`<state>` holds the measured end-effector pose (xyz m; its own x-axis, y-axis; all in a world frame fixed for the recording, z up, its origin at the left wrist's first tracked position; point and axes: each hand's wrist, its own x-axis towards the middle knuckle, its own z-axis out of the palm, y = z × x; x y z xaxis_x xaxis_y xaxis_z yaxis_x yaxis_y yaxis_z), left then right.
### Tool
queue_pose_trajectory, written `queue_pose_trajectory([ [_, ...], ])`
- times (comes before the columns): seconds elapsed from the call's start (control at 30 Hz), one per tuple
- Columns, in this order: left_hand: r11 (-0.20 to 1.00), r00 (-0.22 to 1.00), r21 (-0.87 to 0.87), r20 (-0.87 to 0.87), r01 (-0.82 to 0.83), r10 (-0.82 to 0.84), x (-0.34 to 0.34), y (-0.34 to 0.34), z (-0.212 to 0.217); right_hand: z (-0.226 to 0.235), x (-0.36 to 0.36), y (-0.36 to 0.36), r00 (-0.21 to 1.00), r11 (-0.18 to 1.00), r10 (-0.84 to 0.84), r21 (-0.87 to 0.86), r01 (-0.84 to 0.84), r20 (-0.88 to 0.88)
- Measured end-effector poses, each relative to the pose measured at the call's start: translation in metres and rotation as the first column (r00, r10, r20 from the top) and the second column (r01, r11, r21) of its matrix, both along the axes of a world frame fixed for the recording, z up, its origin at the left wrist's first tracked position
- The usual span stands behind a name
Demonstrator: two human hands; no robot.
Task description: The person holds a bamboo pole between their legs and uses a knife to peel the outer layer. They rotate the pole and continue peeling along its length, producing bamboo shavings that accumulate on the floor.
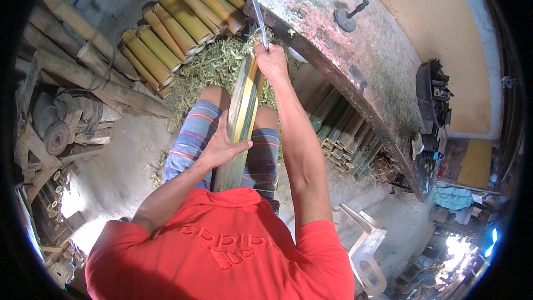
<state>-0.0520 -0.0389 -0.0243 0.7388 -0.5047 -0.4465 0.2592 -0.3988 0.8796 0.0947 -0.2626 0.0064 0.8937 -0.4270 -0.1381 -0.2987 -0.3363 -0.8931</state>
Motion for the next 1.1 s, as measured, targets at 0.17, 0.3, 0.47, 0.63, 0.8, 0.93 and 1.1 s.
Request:
queue_pose_trajectory([
  [0.17,0.998,0.999,-0.055,-0.033,-0.033,0.031,-0.002,0.0,0.001,-0.005,0.006,-0.001,0.984,0.94,-0.169,0.291,0.176,-0.048],
  [0.3,0.996,0.999,-0.078,0.005,-0.047,0.047,-0.003,0.002,-0.001,0.0,0.0,-0.02,0.963,0.724,-0.265,0.67,0.164,0.052],
  [0.47,0.985,0.996,-0.153,-0.025,-0.085,0.082,0.0,0.004,-0.014,0.013,-0.039,-0.054,0.937,0.92,-0.325,0.271,0.281,0.13],
  [0.63,0.94,0.989,-0.322,-0.129,-0.112,0.073,0.004,0.009,-0.015,0.009,-0.11,-0.062,0.944,0.74,-0.266,-0.586,0.33,0.196],
  [0.8,0.945,0.978,-0.304,-0.2,-0.119,0.059,0.005,0.013,-0.015,0.015,-0.164,-0.032,0.943,0.808,-0.161,-0.51,0.295,0.291],
  [0.93,0.955,0.975,-0.274,-0.216,-0.113,0.053,0.005,0.013,-0.021,0.002,-0.195,0.016,0.914,0.821,0.301,-0.562,-0.104,0.271],
  [1.1,0.999,0.999,-0.028,0.024,-0.031,0.031,-0.004,0.031,0.007,-0.001,-0.206,0.039,0.945,0.801,0.291,-0.578,-0.155,0.149],
])
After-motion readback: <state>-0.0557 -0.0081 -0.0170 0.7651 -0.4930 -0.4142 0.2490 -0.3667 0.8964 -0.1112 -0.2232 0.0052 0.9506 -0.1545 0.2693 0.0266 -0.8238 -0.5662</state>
